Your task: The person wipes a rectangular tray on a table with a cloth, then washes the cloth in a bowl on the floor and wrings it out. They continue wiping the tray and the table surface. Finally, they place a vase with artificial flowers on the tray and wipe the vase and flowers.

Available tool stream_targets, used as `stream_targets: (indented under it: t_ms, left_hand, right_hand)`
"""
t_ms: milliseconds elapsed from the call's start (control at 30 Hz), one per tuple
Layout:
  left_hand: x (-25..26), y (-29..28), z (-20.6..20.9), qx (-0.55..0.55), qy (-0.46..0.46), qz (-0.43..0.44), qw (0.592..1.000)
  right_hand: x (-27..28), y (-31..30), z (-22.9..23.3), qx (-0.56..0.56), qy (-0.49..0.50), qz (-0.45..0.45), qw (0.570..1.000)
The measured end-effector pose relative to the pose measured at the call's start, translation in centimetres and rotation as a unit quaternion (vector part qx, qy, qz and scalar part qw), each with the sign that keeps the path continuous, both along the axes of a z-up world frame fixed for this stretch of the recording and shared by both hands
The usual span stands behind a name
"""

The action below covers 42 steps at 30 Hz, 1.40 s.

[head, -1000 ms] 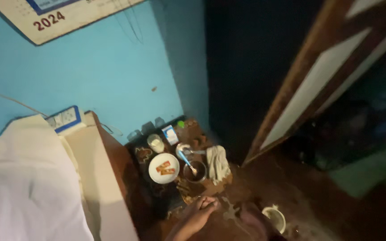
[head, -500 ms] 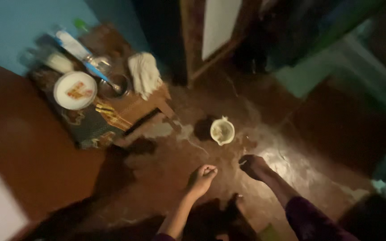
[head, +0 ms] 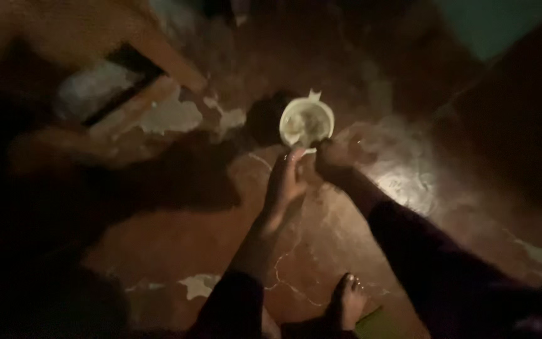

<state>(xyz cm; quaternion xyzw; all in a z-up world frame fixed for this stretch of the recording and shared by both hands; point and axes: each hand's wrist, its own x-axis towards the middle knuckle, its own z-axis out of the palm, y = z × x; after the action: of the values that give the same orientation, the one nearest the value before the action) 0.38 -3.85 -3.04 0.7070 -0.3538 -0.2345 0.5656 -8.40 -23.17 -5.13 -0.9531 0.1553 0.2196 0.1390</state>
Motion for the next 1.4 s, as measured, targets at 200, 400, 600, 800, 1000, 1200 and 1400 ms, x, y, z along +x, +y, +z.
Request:
stream_targets:
  t_ms: [200, 400, 600, 800, 1000, 1200, 1400]
  left_hand:
    - [4.2, -3.2, -1.7, 0.301, -0.075, -0.098, 0.946]
    - [2.8, -2.3, -7.1, 0.402, -0.121, -0.174, 0.891]
    - [1.0, -1.7, -11.0, 0.324, -0.087, -0.089, 0.938]
    - [1.0, -3.7, -5.8, 0.144, 0.022, 0.125, 0.981]
    - [2.3, -7.9, -1.0, 0.139, 0.141, 0.161, 0.967]
    - [1.7, -10.1, -0.7, 0.103, 0.231, 0.242, 0.937]
    - [2.2, -10.1, -3.3, 0.145, 0.378, 0.274, 0.872]
  right_hand:
    - [3.7, -3.7, -8.6, -0.052, 0.03, 0.063, 0.996]
    - [6.1, -4.8, -15.3, -0.075, 0.04, 0.036, 0.996]
    - [6.5, -6.3, -17.9, -0.071, 0.056, -0.014, 0.996]
    - [4.8, -4.5, -11.4, -0.042, -0.007, 0.003, 0.999]
    - [5.7, -1.4, -0.9, 0.15, -0.129, -0.305, 0.932]
    - [3.7, -0.2, -0.1, 0.196, -0.154, -0.31, 0.917]
    - [6.7, 1.6, -0.1, 0.387, -0.232, -0.571, 0.686]
